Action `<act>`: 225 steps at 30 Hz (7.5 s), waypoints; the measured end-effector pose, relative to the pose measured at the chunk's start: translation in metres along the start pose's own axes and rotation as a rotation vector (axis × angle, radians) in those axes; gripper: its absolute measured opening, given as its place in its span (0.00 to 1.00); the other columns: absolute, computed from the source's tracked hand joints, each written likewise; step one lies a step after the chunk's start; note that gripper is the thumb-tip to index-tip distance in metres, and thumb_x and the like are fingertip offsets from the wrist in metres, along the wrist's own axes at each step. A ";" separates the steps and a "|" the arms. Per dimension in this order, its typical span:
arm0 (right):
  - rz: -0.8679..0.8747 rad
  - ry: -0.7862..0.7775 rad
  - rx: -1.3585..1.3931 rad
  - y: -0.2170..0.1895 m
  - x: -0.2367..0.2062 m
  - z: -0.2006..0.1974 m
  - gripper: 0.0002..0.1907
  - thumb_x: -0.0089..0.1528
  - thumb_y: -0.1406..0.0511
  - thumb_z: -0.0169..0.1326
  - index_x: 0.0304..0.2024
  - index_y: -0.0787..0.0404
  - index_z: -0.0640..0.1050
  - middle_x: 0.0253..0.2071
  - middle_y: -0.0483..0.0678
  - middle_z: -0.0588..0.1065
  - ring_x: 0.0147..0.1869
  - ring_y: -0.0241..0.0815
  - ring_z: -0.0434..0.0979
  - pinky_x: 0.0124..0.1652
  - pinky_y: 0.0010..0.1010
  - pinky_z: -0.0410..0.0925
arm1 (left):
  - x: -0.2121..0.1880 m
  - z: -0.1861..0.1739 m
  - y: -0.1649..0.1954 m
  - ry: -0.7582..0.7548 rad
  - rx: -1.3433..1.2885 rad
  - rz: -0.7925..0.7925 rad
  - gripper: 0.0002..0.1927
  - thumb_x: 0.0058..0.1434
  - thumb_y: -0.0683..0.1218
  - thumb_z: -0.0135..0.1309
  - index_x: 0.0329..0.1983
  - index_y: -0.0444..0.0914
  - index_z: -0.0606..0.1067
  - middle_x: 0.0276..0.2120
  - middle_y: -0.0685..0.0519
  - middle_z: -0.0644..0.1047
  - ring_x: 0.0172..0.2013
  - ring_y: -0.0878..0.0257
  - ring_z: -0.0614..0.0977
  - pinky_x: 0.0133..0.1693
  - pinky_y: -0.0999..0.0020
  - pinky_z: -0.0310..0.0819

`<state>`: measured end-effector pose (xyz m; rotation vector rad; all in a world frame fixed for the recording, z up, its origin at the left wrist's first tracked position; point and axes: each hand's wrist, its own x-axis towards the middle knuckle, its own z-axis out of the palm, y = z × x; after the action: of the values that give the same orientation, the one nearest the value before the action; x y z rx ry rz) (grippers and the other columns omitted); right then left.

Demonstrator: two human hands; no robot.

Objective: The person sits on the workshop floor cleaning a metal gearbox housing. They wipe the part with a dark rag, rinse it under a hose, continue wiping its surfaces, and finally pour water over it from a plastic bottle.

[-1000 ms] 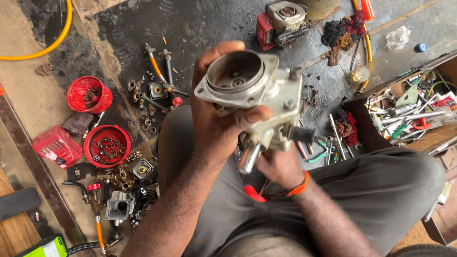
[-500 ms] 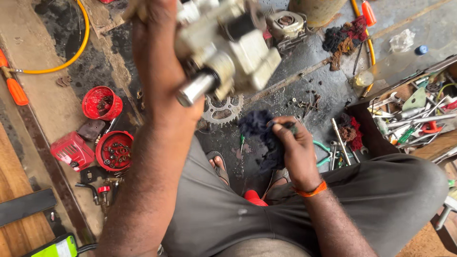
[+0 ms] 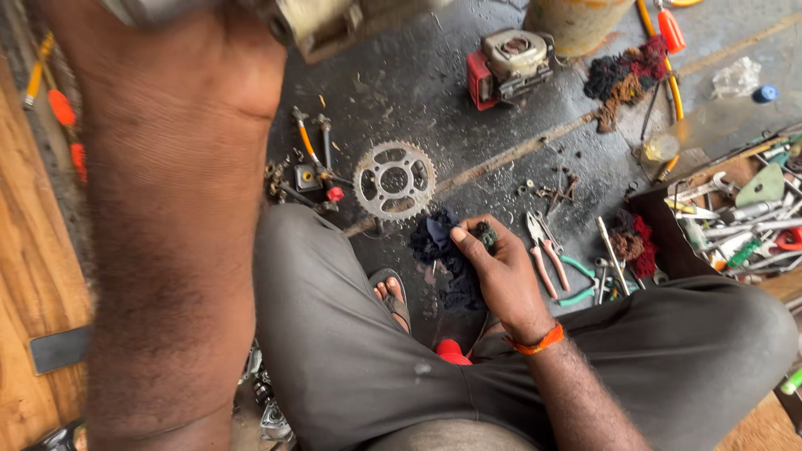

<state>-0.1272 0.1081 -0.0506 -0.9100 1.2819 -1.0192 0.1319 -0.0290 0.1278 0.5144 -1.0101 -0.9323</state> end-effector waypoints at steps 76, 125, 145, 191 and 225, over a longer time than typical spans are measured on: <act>-0.069 0.106 -0.790 -0.040 0.056 -0.008 0.19 0.61 0.55 0.59 0.51 0.57 0.77 0.43 0.54 0.80 0.48 0.51 0.82 0.47 0.41 0.72 | -0.086 -0.040 -0.114 0.243 -0.393 -0.864 0.30 0.66 0.67 0.57 0.54 0.37 0.75 0.45 0.49 0.81 0.43 0.57 0.84 0.42 0.63 0.81; 0.158 0.618 0.990 0.002 0.324 -0.312 0.30 0.67 0.56 0.61 0.66 0.62 0.68 0.59 0.56 0.71 0.62 0.59 0.75 0.61 0.61 0.73 | -0.071 -0.068 -0.205 0.767 -0.337 -1.133 0.18 0.68 0.57 0.54 0.51 0.40 0.78 0.44 0.51 0.82 0.44 0.58 0.83 0.50 0.59 0.79; -0.640 0.026 -0.154 -0.140 0.016 -0.050 0.42 0.61 0.68 0.72 0.70 0.61 0.61 0.63 0.50 0.69 0.69 0.47 0.72 0.68 0.41 0.70 | -0.169 0.006 -0.213 0.768 -0.589 -1.389 0.25 0.67 0.65 0.45 0.51 0.43 0.76 0.44 0.52 0.81 0.44 0.56 0.83 0.43 0.53 0.82; -0.586 -0.116 -0.191 -0.122 -0.011 -0.006 0.43 0.62 0.60 0.66 0.71 0.64 0.57 0.70 0.62 0.66 0.75 0.56 0.68 0.64 0.54 0.72 | -0.156 -0.001 -0.203 0.792 -0.633 -1.348 0.26 0.68 0.65 0.40 0.54 0.43 0.75 0.47 0.53 0.79 0.46 0.60 0.83 0.45 0.56 0.82; -0.577 -0.060 -0.167 -0.129 -0.013 -0.009 0.45 0.61 0.57 0.66 0.69 0.69 0.56 0.66 0.61 0.68 0.71 0.55 0.72 0.60 0.49 0.74 | -0.164 -0.001 -0.204 0.792 -0.586 -1.364 0.25 0.69 0.64 0.38 0.51 0.44 0.76 0.46 0.54 0.80 0.45 0.61 0.83 0.43 0.57 0.83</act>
<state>-0.1476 0.0809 0.0752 -1.4804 1.0845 -1.3247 0.0127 0.0022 -0.1030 0.9632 0.5062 -1.8938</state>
